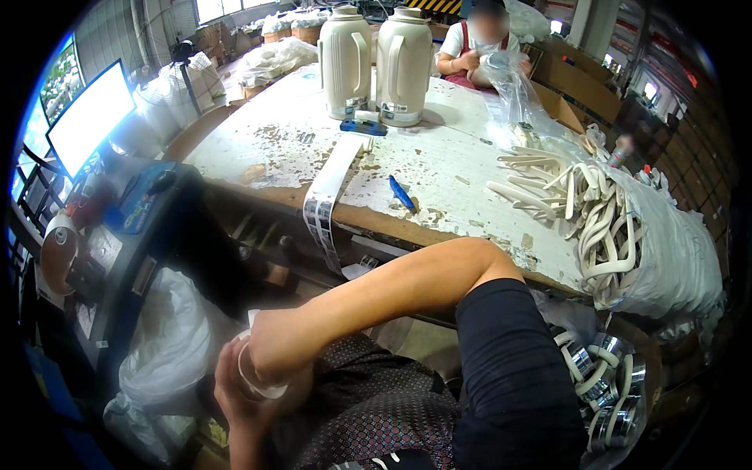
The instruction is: The person assembles white plastic kettles by attaching handles and applying labels. They pick up kettle bodies, insert handles into the side slots, and smooth down stickers on the exterior. The person works at a cluttered table in a workshop environment, handling multiple units sequentially.
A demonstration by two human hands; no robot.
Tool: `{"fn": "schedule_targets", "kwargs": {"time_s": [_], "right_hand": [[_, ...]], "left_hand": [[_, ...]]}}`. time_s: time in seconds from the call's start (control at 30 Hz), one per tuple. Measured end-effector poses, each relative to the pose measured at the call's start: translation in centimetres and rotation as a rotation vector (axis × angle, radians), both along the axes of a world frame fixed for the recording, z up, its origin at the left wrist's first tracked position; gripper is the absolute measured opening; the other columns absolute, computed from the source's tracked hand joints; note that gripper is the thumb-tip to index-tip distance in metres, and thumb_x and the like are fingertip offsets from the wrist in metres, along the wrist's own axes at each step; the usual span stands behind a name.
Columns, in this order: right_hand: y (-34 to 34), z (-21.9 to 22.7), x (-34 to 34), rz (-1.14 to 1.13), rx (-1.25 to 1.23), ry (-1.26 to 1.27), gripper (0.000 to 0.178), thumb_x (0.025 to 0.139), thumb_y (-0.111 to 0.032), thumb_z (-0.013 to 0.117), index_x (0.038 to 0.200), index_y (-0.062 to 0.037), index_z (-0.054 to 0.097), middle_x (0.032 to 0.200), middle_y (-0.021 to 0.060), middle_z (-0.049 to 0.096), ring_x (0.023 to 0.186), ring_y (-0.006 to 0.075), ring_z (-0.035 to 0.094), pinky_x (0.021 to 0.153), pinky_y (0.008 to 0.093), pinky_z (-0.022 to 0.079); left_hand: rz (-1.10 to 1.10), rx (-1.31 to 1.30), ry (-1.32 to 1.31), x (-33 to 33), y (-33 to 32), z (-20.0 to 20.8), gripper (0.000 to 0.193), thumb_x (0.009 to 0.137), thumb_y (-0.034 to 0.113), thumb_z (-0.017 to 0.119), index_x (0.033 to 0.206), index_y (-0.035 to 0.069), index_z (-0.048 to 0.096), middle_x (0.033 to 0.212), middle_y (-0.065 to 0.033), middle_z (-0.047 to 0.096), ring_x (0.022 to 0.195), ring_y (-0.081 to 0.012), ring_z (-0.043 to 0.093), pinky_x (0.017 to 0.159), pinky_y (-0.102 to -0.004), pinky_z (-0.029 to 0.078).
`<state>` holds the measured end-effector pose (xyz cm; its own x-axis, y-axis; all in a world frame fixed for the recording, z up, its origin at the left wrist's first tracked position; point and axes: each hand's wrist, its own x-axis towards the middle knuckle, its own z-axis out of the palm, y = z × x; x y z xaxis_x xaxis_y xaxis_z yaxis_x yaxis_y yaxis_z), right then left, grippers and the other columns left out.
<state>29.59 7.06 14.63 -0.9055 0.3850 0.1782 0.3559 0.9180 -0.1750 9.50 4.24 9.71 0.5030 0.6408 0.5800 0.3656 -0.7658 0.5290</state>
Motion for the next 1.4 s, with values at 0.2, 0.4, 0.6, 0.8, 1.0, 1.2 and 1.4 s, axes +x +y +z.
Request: {"fn": "schedule_targets", "kwargs": {"time_s": [0.2, 0.4, 0.6, 0.8, 1.0, 1.2, 1.4], "right_hand": [[-0.5, 0.3, 0.3, -0.065, -0.143, -0.122, 0.008, 0.066, -0.021, 0.069, 0.073, -0.0226, 0.072, 0.075, 0.0015, 0.067, 0.073, 0.0266, 0.066, 0.062, 0.0414, 0.050], [-1.1, -0.2, 1.2, -0.132, -0.251, 0.112, 0.009, 0.068, -0.018, 0.068, 0.076, -0.0203, 0.072, 0.078, 0.0038, 0.068, 0.074, 0.0286, 0.066, 0.065, 0.0425, 0.050], [-0.5, 2.4, 0.0, 0.128, -0.213, 0.781, 0.043, 0.084, -0.023, 0.068, 0.123, -0.0097, 0.059, 0.105, 0.0125, 0.066, 0.101, 0.0315, 0.062, 0.083, 0.0395, 0.050], [-0.6, 0.7, 2.8, -0.081, -0.199, 0.289, 0.081, 0.068, -0.035, 0.083, 0.139, -0.0162, 0.049, 0.141, 0.0238, 0.045, 0.129, 0.0377, 0.045, 0.104, 0.0488, 0.039], [10.0, -7.9, 4.0, -0.460, 0.203, 0.656, 0.032, 0.086, -0.013, 0.066, 0.113, 0.0035, 0.061, 0.095, 0.0148, 0.070, 0.079, 0.0262, 0.069, 0.070, 0.0307, 0.056], [21.7, -2.5, 3.3, -0.801, -0.538, 1.185, 0.031, 0.091, -0.018, 0.063, 0.117, -0.0037, 0.058, 0.098, 0.0080, 0.065, 0.084, 0.0197, 0.065, 0.073, 0.0293, 0.054], [41.9, 4.9, -14.9, -0.353, -0.750, 1.647, 0.036, 0.093, -0.023, 0.064, 0.123, -0.0085, 0.052, 0.101, 0.0042, 0.060, 0.088, 0.0169, 0.061, 0.073, 0.0288, 0.052]], "left_hand": [[-0.090, 0.139, 0.238, 0.4, 1.2, 2.7, 0.066, 0.053, 0.033, 0.089, 0.107, 0.004, 0.063, 0.125, -0.0167, 0.059, 0.120, -0.0383, 0.055, 0.100, -0.0476, 0.044], [-0.142, 0.233, 0.328, 1.0, 2.7, 4.5, 0.043, 0.052, 0.029, 0.084, 0.087, 0.007, 0.070, 0.112, -0.0151, 0.066, 0.112, -0.0403, 0.060, 0.091, -0.0495, 0.049], [-0.222, 0.033, -0.007, -4.5, 6.0, 7.5, 0.052, 0.058, 0.044, 0.088, 0.077, 0.000, 0.069, 0.103, -0.0219, 0.068, 0.091, -0.0318, 0.070, 0.082, -0.0387, 0.053], [0.146, -0.319, -0.855, -15.4, 13.1, 4.9, 0.050, 0.085, 0.053, 0.064, 0.101, 0.006, 0.063, 0.098, -0.0081, 0.066, 0.088, -0.0202, 0.064, 0.077, -0.0323, 0.054], [0.354, -1.178, -0.633, -16.2, 20.8, -3.6, 0.066, 0.087, 0.064, 0.058, 0.121, 0.007, 0.060, 0.098, -0.0064, 0.066, 0.074, -0.0151, 0.065, 0.062, -0.0305, 0.054], [0.905, 0.610, -0.370, -25.2, 32.0, 9.7, 0.074, 0.081, 0.032, 0.076, 0.137, 0.007, 0.035, 0.134, -0.0260, 0.047, 0.119, -0.0377, 0.053, 0.102, -0.0465, 0.041], [0.573, -0.420, -0.977, -36.1, 40.9, 9.0, 0.039, 0.096, 0.018, 0.040, 0.125, -0.006, 0.049, 0.098, -0.0233, 0.068, 0.079, -0.0353, 0.071, 0.069, -0.0464, 0.061]]}}
